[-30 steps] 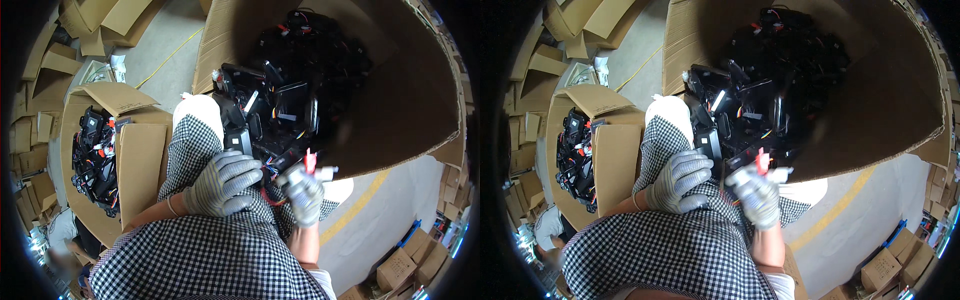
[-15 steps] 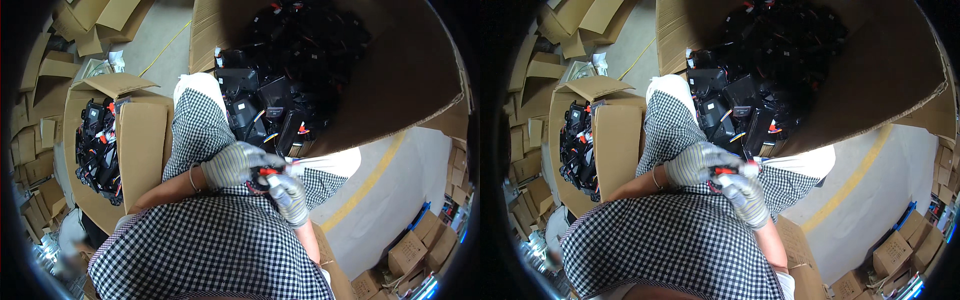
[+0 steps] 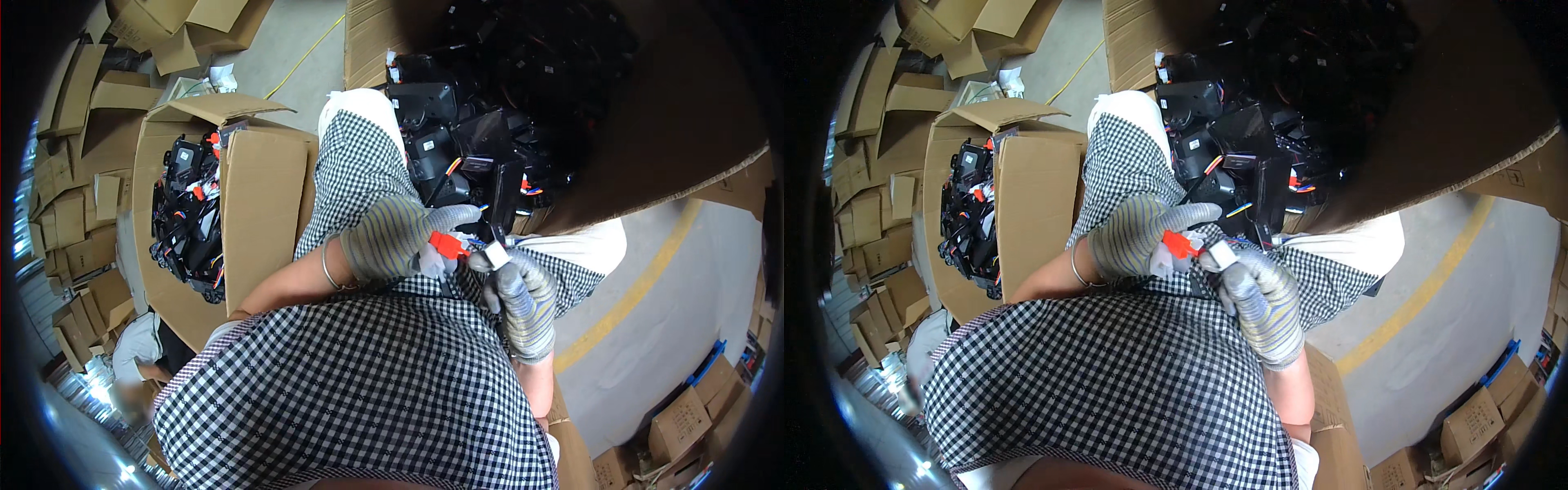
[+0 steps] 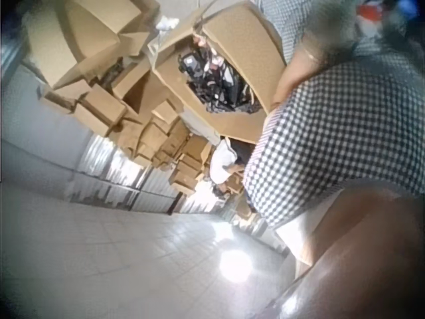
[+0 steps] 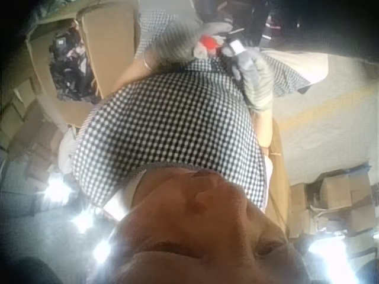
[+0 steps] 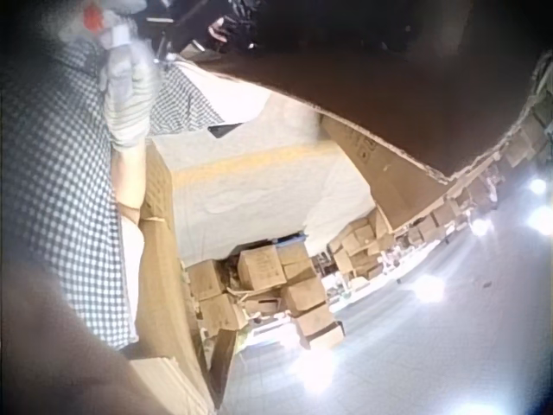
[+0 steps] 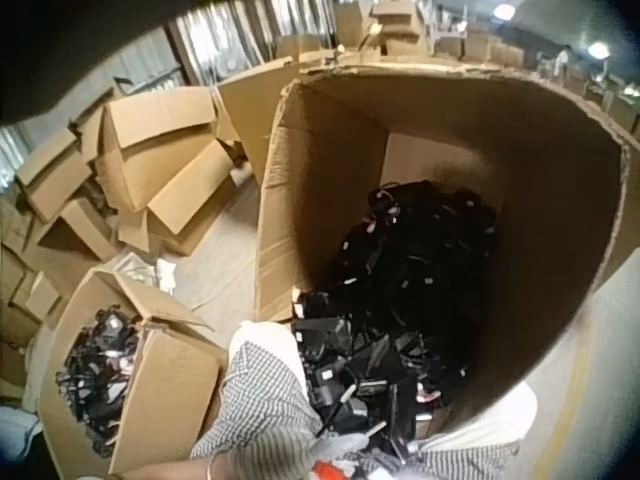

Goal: The person tests digital meter units by taking them from a large box, plugging in their wire connectors to power on the display screens, disconnecting the plugs, and placing the tested units into an adjacent cardboard box.

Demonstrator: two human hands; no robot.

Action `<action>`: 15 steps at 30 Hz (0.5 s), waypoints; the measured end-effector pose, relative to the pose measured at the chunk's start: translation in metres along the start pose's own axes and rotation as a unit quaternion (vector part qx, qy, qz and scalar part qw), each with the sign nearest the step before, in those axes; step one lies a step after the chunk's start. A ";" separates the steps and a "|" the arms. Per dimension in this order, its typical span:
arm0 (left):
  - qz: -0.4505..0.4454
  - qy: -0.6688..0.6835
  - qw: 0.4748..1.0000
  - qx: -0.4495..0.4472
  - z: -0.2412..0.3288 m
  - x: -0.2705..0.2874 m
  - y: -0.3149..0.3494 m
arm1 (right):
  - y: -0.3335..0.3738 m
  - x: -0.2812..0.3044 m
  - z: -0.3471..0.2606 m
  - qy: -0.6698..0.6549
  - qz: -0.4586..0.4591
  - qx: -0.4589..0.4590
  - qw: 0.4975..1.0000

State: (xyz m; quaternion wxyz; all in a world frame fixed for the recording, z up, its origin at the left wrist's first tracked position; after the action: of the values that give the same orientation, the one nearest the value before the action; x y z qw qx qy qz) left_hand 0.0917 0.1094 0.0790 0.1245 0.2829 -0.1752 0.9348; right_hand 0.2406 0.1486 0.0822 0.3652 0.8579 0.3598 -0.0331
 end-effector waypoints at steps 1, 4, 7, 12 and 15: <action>-0.001 0.019 0.999 0.026 -0.007 -0.003 0.007 | -0.001 -0.004 -0.001 0.033 -0.011 0.005 0.999; -0.030 0.001 0.997 0.073 -0.024 -0.009 0.019 | -0.010 -0.003 -0.010 0.225 0.052 0.095 0.968; -0.111 -0.089 0.983 0.116 -0.029 -0.012 0.017 | -0.011 -0.010 -0.016 0.270 0.036 0.113 0.955; -0.102 -0.102 0.977 0.160 -0.039 -0.014 0.021 | -0.021 -0.024 -0.008 0.290 0.016 0.066 0.955; -0.151 -0.127 0.960 0.197 -0.042 -0.017 0.018 | -0.031 -0.020 0.004 0.296 0.060 0.074 0.951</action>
State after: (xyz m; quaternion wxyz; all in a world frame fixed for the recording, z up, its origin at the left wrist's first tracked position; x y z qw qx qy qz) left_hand 0.0788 0.1081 0.0321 0.1832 0.4414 0.0428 0.8774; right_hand 0.2065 0.1487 0.0664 0.1793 0.8739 0.3961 0.2176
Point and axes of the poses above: each hand's wrist, its own y-axis away from the middle knuckle, its own x-axis out of the back of the hand, z = x × y, the point moved 7 cm from there along -y, towards the middle knuckle, and after that the axes turned 15 degrees about -x, right-handed, at the moved point
